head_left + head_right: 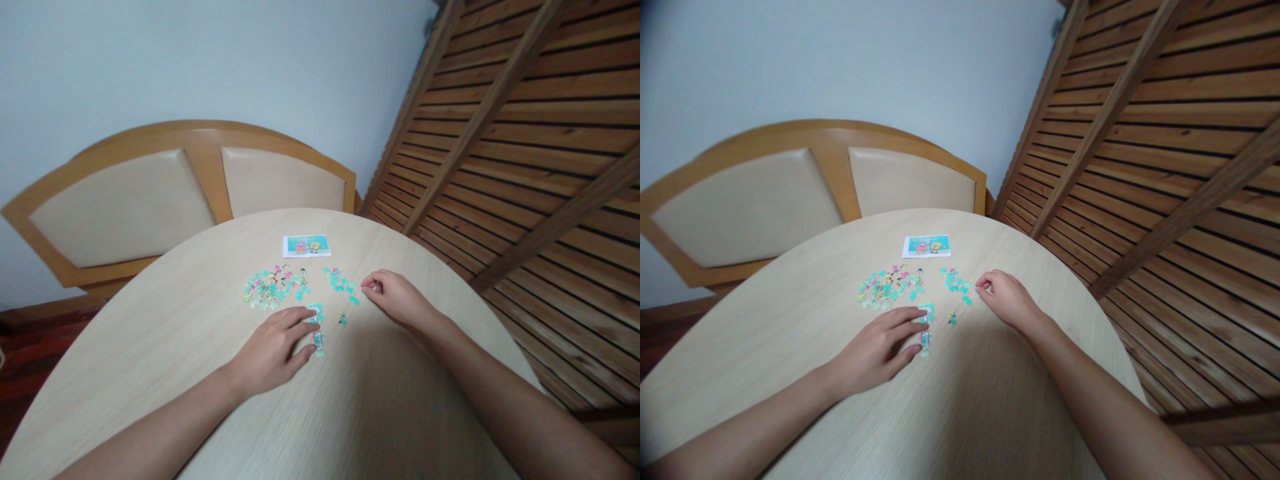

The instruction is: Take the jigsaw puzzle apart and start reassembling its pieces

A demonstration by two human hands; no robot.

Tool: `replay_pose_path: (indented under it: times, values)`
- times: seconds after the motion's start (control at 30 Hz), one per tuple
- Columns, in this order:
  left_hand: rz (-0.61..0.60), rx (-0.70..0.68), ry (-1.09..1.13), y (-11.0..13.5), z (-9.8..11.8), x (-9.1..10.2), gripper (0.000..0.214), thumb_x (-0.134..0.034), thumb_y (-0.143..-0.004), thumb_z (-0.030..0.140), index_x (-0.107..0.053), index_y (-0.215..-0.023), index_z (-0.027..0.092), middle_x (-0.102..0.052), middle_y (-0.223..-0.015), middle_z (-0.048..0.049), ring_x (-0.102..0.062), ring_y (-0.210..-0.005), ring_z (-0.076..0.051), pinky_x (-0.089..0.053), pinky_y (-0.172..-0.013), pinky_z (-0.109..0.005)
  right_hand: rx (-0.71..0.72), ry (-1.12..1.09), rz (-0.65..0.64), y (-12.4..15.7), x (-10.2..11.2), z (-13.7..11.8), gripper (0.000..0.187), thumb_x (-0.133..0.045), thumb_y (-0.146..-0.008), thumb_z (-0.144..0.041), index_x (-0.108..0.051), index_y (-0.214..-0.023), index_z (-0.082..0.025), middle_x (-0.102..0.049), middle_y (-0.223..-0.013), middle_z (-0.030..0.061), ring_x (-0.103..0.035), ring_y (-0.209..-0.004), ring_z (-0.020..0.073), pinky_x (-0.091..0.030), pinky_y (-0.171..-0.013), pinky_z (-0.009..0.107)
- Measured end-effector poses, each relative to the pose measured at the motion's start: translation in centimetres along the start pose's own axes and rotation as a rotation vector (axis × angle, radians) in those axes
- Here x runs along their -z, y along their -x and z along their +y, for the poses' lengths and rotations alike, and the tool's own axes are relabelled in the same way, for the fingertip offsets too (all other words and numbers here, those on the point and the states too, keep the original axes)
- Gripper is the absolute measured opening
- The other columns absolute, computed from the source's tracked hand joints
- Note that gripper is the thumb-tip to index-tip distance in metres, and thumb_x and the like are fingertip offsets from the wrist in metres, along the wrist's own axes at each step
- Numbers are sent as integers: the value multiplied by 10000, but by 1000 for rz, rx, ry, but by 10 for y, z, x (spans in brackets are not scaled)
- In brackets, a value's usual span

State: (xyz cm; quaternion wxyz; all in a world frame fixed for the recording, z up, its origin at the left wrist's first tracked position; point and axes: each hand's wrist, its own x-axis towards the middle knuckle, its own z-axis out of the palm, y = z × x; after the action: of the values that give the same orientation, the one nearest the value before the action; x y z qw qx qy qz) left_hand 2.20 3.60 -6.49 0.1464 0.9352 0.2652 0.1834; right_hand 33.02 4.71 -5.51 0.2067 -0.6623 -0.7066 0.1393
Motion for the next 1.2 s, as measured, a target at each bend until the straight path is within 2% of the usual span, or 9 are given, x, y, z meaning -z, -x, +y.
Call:
replay_pose_path:
  times: [0.17, 0.3, 0.43, 0.53, 0.67, 0.77, 0.83, 0.97, 1.2]
  values:
    - [14, 3, 2, 0, 1, 1, 311, -558, -966, 289, -638, -1259, 221, -578, -1398, -92, -554, -1283, -254, -458, -1113, -454, 90, 10, -27, 2, -3, -8, 185, -693, -856, -371, -732, -918, -201, -708, -970, 63, -653, -903, 211, -469, -818, 311]
    - [17, -2, 3, 0, 1, 1, 316, -555, -967, 288, -638, -1266, 229, -578, -1399, -93, -555, -1283, -257, -464, -1107, -458, 116, 27, -48, 2, -4, -7, 118, -672, -872, -306, -740, -892, -212, -706, -977, 63, -656, -927, 212, -470, -853, 319]
    - [16, -3, 3, 0, 0, 0, 316, -555, -966, 284, -639, -1265, 223, -580, -1396, -94, -557, -1280, -253, -466, -1106, -456, 74, 61, -18, 0, -4, -1, 100, -646, -875, -251, -730, -893, -200, -704, -962, 68, -655, -890, 211, -475, -813, 320]
    - [18, -3, -2, 0, 0, -1, 321, -555, -966, 287, -638, -1271, 228, -581, -1395, -92, -557, -1280, -255, -467, -1104, -461, 106, 67, 8, -1, -6, -2, 104, -640, -886, -261, -722, -889, -197, -701, -940, 66, -652, -882, 214, -475, -813, 332]
    - [15, -3, -5, 0, 1, 1, 317, -565, -961, 284, -640, -1264, 230, -586, -1389, -90, -559, -1278, -255, -465, -1106, -459, 339, -19, 23, 2, -12, -13, 151, -683, -890, -347, -724, -930, -207, -695, -978, 72, -632, -970, 227, -463, -894, 361]
    - [7, 1, -10, -1, 3, 2, 305, -565, -961, 282, -648, -1248, 220, -588, -1388, -93, -564, -1273, -255, -464, -1107, -458, 546, -85, -76, 6, -16, -23, 186, -740, -858, -375, -729, -965, -224, -689, -1028, 64, -611, -1016, 222, -445, -937, 369]
    - [5, 3, -8, -2, 4, 2, 309, -565, -961, 282, -647, -1252, 218, -588, -1390, -93, -565, -1272, -255, -465, -1106, -456, 609, -106, -130, 7, -18, -25, 137, -725, -876, -350, -728, -944, -231, -689, -1017, 52, -611, -1008, 209, -436, -947, 366]
    - [9, 10, -8, -2, 4, 2, 307, -567, -957, 281, -652, -1245, 219, -594, -1382, -91, -572, -1263, -256, -466, -1105, -458, 579, -87, -118, 3, -19, -20, 135, -627, -951, -305, -697, -888, -208, -692, -957, 56, -609, -968, 204, -437, -907, 359]
    - [12, 1, 3, -2, 3, 2, 310, -550, -962, 273, -642, -1255, 223, -589, -1387, -98, -564, -1271, -255, -459, -1106, -456, 502, 16, -66, 0, -17, -13, 151, -592, -971, -316, -692, -934, -211, -696, -988, 64, -592, -1002, 218, -424, -900, 359]
